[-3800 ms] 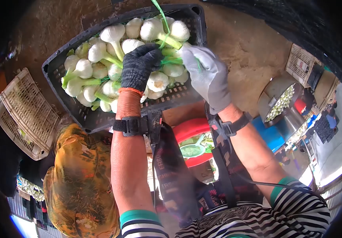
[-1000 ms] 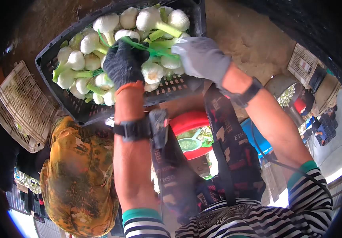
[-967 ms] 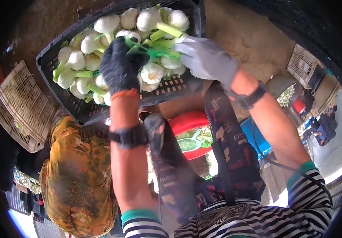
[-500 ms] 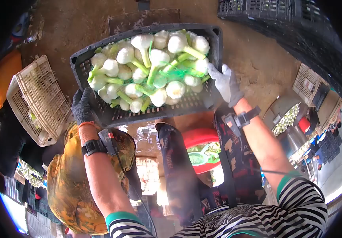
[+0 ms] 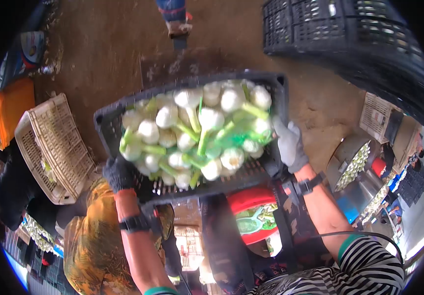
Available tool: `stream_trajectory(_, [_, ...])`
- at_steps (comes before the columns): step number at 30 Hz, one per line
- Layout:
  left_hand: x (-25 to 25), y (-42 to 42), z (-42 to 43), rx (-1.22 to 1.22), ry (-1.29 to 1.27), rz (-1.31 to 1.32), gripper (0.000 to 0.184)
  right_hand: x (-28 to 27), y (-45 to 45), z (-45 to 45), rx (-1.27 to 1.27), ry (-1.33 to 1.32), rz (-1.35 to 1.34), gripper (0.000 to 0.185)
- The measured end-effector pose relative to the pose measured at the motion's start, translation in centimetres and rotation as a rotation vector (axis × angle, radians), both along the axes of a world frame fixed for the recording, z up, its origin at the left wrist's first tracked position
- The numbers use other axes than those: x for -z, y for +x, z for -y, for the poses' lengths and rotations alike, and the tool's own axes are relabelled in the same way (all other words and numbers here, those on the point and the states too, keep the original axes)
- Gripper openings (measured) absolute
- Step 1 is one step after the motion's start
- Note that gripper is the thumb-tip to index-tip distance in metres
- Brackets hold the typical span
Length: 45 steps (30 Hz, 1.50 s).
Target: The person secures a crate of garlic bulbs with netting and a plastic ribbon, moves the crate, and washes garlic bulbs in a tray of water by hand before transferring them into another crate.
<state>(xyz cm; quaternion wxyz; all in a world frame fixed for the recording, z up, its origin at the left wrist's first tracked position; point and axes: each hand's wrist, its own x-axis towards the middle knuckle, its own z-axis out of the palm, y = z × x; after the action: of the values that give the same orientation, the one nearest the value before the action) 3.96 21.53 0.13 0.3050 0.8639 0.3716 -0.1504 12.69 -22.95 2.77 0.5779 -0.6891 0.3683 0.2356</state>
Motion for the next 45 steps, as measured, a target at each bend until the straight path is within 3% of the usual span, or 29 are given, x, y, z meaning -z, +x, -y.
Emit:
stream_trajectory(3, [-6.3,-1.3,1.9,0.626,0.447,-0.107,0.017,-5.8,-1.5,2.6,-0.096,0.020,0.065,0.020])
stream_trajectory(4, [-8.1,-2.3,2.0,0.502,0.350,-0.050,0.019,-8.3,-1.8,3.0,-0.056,0.046,0.085,0.017])
stream_trajectory(5, [-9.9,-3.1,2.3,0.167,0.067,0.030,0.020,-11.5,-1.5,3.7,-0.007,0.132,0.016,0.012])
stream_trajectory(7, [-14.9,-3.0,4.4,-0.374,-0.348,0.170,0.024,-16.5,-2.1,6.4,-0.483,-0.175,0.273,0.013])
stream_trajectory(8, [-17.9,-2.5,5.3,-0.460,-0.438,0.200,0.023,-18.2,-2.6,7.5,-0.965,-0.627,0.578,0.018])
stream_trajectory(9, [-21.0,-2.1,6.2,-0.549,-0.523,0.231,0.023,-21.8,-2.0,6.9,-0.805,-0.504,0.522,0.018])
stream_trajectory(10, [-23.8,-1.9,6.4,-0.653,-0.627,0.233,0.022,-24.4,-1.8,7.1,-0.472,-0.205,0.285,0.010])
stream_trajectory(12, [-29.7,-3.2,5.5,0.142,-0.309,0.254,0.020,-31.9,-0.2,7.4,-0.487,-0.244,0.196,0.014])
stream_trajectory(13, [-36.2,-0.8,8.9,-0.340,-0.533,0.247,0.024,-35.7,0.2,7.5,-0.481,-0.215,0.233,0.016])
stream_trajectory(14, [-38.7,0.0,10.0,-0.364,-0.587,0.281,0.023,-36.9,-0.3,8.3,-0.441,-0.190,0.316,0.023])
stream_trajectory(17, [-44.5,2.1,11.7,-0.290,-0.721,0.355,0.022,-41.7,0.5,10.6,-0.495,-0.193,0.441,0.019])
stream_trajectory(19, [-47.8,3.8,13.0,-0.235,-0.781,0.386,0.021,-46.6,1.7,11.5,-0.399,-0.156,0.471,0.016])
stream_trajectory(20, [-49.4,4.8,13.8,-0.215,-0.807,0.401,0.021,-46.5,2.1,13.4,-0.529,-0.251,0.632,0.014])
stream_trajectory(25, [-56.9,9.8,18.1,-0.093,-0.832,0.498,0.023,-51.6,6.9,20.2,-0.467,-0.280,0.834,0.008])
stream_trajectory(27, [-56.7,13.0,20.8,0.054,-0.758,0.580,0.024,-52.0,10.5,24.6,-0.510,-0.315,0.911,0.008])
stream_trajectory(29, [-54.3,17.0,22.8,0.065,-0.865,0.710,0.026,-52.6,15.0,28.9,-0.493,-0.365,0.943,0.013])
stream_trajectory(31, [-53.1,22.2,26.9,0.399,-0.314,0.800,0.026,-53.6,18.3,32.5,-0.502,-0.405,0.893,0.024])
stream_trajectory(32, [-52.6,24.6,28.5,0.460,-0.267,0.821,0.025,-54.5,20.7,34.9,-0.551,-0.460,0.878,0.024])
stream_trajectory(33, [-52.0,27.6,30.3,0.440,-0.514,0.768,0.025,-53.6,23.1,37.8,-0.760,-0.768,1.113,0.005])
stream_trajectory(34, [-51.2,30.5,32.3,0.304,-0.878,0.656,0.024,-53.4,24.9,39.3,-0.681,-0.725,1.094,0.006])
stream_trajectory(36, [-51.1,34.5,37.3,0.026,-1.117,0.526,0.022,-53.6,27.9,41.9,-0.704,-0.747,1.053,0.008])
stream_trajectory(37, [-50.5,36.0,39.0,0.080,-1.177,0.551,0.022,-52.3,29.3,43.3,-0.788,-0.882,1.064,0.008])
stream_trajectory(39, [-47.4,39.7,40.5,0.227,-0.981,0.636,0.020,-50.3,31.8,46.0,-0.926,-1.018,1.053,0.009])
stream_trajectory(40, [-46.7,40.7,41.2,0.129,-1.158,0.573,0.020,-48.9,32.9,47.0,-0.942,-1.058,1.027,0.009])
stream_trajectory(43, [-46.4,43.3,42.1,0.556,-0.705,0.533,0.022,-45.4,35.6,49.1,-0.968,-1.000,1.118,0.010])
stream_trajectory(45, [-48.9,42.6,43.5,0.420,-0.839,0.463,0.023,-45.2,36.0,49.0,-0.858,-0.840,0.947,0.011])
